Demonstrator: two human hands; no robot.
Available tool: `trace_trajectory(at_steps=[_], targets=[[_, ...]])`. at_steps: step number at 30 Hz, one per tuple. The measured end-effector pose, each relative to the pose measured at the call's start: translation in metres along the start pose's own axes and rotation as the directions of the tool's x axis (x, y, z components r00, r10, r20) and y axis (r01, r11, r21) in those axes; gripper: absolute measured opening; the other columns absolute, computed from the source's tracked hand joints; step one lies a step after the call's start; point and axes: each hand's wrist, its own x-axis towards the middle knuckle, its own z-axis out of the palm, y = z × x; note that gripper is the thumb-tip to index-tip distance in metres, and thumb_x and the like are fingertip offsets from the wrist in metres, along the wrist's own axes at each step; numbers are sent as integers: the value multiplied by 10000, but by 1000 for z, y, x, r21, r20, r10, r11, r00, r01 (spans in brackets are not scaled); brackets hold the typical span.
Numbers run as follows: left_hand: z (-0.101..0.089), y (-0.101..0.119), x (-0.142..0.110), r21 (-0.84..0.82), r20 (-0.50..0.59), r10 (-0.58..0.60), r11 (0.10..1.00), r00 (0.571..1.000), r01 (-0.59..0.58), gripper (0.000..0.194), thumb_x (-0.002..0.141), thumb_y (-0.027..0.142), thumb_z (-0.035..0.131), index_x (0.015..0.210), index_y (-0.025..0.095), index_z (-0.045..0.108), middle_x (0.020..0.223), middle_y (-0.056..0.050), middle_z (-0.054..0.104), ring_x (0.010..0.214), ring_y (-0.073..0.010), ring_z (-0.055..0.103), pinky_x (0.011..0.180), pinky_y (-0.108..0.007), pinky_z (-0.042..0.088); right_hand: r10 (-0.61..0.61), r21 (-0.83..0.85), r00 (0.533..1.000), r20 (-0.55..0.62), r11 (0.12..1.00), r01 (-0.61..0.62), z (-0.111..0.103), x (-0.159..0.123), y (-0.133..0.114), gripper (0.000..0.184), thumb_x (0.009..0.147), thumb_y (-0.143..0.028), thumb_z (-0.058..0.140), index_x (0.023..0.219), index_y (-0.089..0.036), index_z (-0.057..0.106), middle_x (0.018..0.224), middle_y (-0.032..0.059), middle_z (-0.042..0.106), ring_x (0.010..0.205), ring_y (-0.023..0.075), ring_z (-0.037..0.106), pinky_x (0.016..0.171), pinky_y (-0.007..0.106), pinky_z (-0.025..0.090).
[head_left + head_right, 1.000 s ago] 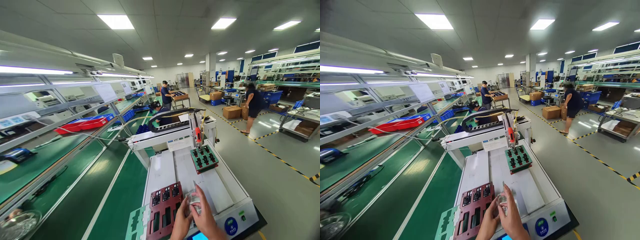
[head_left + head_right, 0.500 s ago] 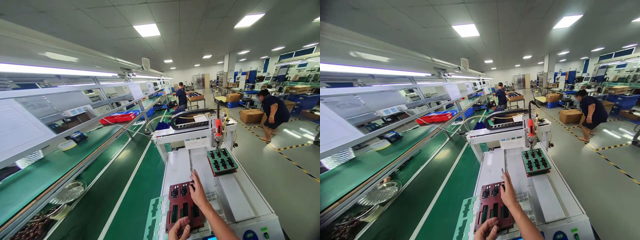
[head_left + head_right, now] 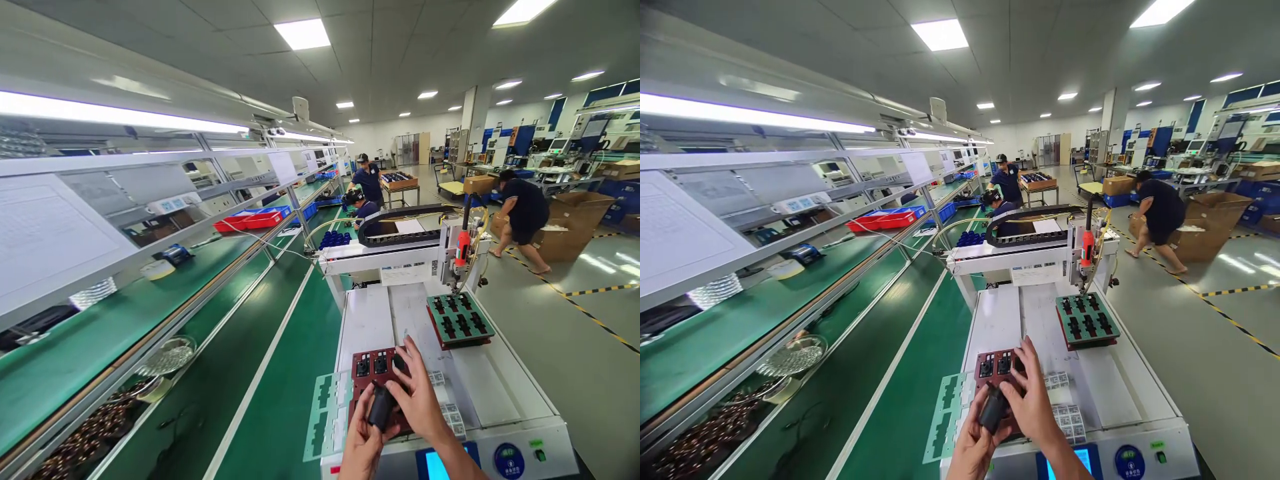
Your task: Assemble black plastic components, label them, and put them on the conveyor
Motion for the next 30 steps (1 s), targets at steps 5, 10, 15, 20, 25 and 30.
trace_trajectory(at_steps=[5, 10, 15, 20, 25, 30], targets=[[-1, 24, -9, 175, 16, 171, 970, 985, -171, 706, 708, 465, 922, 1344, 267, 690, 1466, -171, 666, 1354, -424, 625, 1091, -528, 562, -20, -8, 992, -128, 1000, 19, -3, -19, -19, 768, 943, -425, 753, 1600, -369, 359, 1623, 141, 456, 1441, 341, 519, 1018, 486, 632], [8, 53, -15, 307, -33, 146, 943, 989, -129, 618, 766, 351, 886, 1340, 254, 679, 1453, -167, 668, 1327, -387, 647, 1011, -450, 619, 138, 195, 990, 43, 970, -143, 0, -31, -20, 858, 826, -361, 881, 1557, -409, 434, 1646, 122, 448, 1348, 344, 604, 1112, 563, 547], [12, 54, -15, 260, -34, 168, 953, 985, -153, 607, 753, 276, 884, 1323, 247, 677, 1430, -166, 671, 1311, -368, 658, 1017, -431, 616, 172, 182, 985, 27, 968, -174, 5, -34, -13, 884, 784, -353, 913, 1546, -408, 469, 1642, 147, 452, 1342, 379, 605, 1020, 578, 597], [14, 52, -14, 270, -44, 167, 951, 985, -150, 602, 758, 310, 893, 1320, 261, 683, 1449, -163, 663, 1332, -382, 645, 1026, -448, 614, 182, 149, 983, -1, 972, -180, 5, -33, -17, 919, 759, -376, 924, 1553, -388, 462, 1625, 160, 473, 1331, 384, 616, 1043, 594, 581], [20, 58, -13, 291, -47, 180, 943, 982, -159, 582, 765, 323, 897, 1305, 264, 688, 1446, -166, 660, 1333, -387, 645, 1002, -455, 625, 197, 135, 980, 21, 971, -198, 6, -31, -20, 930, 781, -342, 896, 1570, -386, 406, 1662, 161, 405, 1367, 390, 573, 870, 482, 647], [24, 60, -12, 279, -49, 191, 945, 980, -170, 585, 746, 320, 913, 1287, 259, 699, 1444, -168, 658, 1299, -389, 665, 977, -446, 635, 184, 132, 982, 35, 974, -187, 4, -30, -20, 899, 816, -305, 853, 1573, -389, 376, 1677, 145, 363, 1398, 378, 532, 798, 409, 644]])
